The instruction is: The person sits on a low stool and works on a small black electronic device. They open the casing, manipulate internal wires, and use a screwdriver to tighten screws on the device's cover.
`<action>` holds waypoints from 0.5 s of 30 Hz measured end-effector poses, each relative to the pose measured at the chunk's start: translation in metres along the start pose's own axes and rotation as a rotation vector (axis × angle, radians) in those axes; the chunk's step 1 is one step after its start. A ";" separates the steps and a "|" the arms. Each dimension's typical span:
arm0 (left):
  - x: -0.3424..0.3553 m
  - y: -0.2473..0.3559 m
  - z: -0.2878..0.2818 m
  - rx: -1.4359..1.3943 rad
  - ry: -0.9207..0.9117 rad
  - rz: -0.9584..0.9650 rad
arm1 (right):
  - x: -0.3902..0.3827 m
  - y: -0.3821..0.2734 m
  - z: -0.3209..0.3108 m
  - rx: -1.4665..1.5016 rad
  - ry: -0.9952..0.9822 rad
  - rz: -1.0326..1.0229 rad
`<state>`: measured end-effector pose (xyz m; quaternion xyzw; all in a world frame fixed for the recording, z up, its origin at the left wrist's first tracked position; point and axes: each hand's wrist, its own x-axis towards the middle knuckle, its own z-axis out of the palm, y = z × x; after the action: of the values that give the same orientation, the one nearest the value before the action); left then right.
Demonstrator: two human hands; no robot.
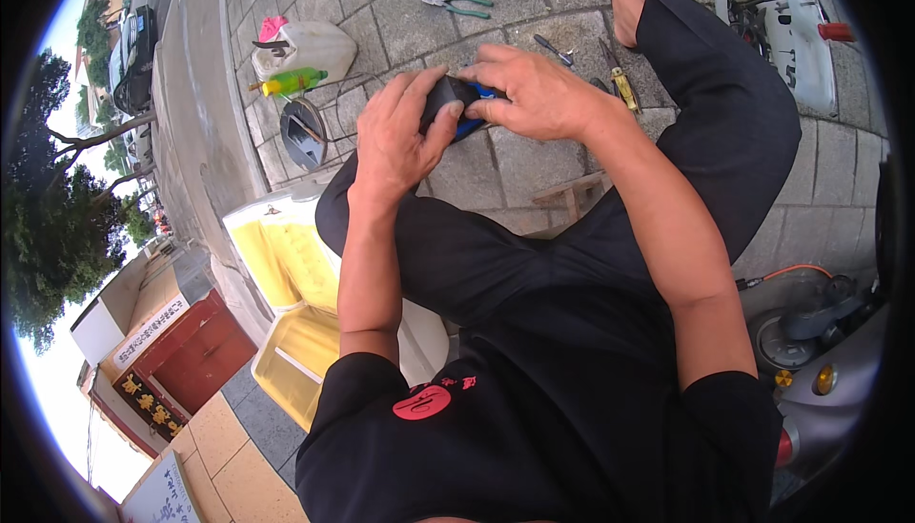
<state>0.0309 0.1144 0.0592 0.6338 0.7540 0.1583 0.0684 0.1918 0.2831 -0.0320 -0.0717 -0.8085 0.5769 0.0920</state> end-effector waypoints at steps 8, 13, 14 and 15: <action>0.000 -0.001 0.001 -0.005 0.007 0.011 | 0.001 0.003 0.002 0.045 0.059 -0.064; 0.000 0.000 0.002 -0.023 0.009 0.001 | 0.001 0.002 -0.002 0.051 0.002 -0.023; 0.001 0.001 0.001 -0.031 -0.001 -0.015 | 0.002 0.002 -0.003 0.048 -0.037 0.008; 0.002 0.003 0.000 -0.038 -0.011 -0.032 | 0.002 0.002 -0.004 0.046 -0.076 0.038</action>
<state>0.0326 0.1171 0.0607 0.6212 0.7605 0.1679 0.0868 0.1911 0.2874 -0.0321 -0.0630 -0.7964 0.5993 0.0518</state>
